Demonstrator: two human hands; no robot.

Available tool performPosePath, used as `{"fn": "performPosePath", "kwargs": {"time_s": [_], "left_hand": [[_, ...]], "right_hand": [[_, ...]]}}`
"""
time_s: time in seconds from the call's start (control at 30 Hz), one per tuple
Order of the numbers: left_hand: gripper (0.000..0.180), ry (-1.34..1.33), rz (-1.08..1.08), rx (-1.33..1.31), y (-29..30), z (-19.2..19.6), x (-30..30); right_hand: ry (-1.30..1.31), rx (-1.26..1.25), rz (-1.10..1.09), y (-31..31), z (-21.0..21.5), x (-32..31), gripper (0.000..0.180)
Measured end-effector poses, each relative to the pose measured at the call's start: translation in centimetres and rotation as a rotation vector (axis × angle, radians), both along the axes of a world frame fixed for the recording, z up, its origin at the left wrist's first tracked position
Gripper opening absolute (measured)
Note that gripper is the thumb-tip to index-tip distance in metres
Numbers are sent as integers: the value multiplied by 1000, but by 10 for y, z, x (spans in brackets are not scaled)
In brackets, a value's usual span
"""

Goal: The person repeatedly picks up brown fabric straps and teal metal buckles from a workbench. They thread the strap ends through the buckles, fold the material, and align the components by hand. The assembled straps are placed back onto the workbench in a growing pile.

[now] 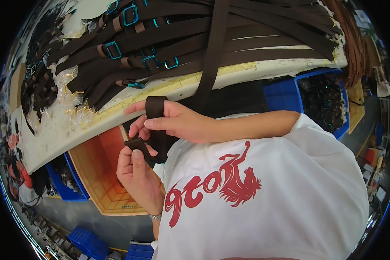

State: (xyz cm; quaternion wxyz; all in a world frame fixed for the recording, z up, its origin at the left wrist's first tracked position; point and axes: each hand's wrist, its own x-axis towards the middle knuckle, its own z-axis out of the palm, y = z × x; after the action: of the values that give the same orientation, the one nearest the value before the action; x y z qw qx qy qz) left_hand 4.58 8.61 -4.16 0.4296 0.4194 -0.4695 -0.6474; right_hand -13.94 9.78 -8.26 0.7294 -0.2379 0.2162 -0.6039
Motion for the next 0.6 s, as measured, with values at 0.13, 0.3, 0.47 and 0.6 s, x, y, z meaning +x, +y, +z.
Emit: {"fn": "performPosePath", "kwargs": {"time_s": [0.13, 0.3, 0.47, 0.6], "left_hand": [[23, -38, -106, 40, -6, 4, 7], [24, 19, -187, 123, -11, -6, -2], [26, 31, -199, 210, -11, -4, -12], [29, -87, -294, 173, -14, -14, 0]], "right_hand": [[194, -38, -121, 1, 4, -4, 38], [358, -56, 123, 2, 8, -14, 33], [282, -14, 200, -1, -8, -17, 31], [148, -55, 185, -3, -22, -16, 26]]}}
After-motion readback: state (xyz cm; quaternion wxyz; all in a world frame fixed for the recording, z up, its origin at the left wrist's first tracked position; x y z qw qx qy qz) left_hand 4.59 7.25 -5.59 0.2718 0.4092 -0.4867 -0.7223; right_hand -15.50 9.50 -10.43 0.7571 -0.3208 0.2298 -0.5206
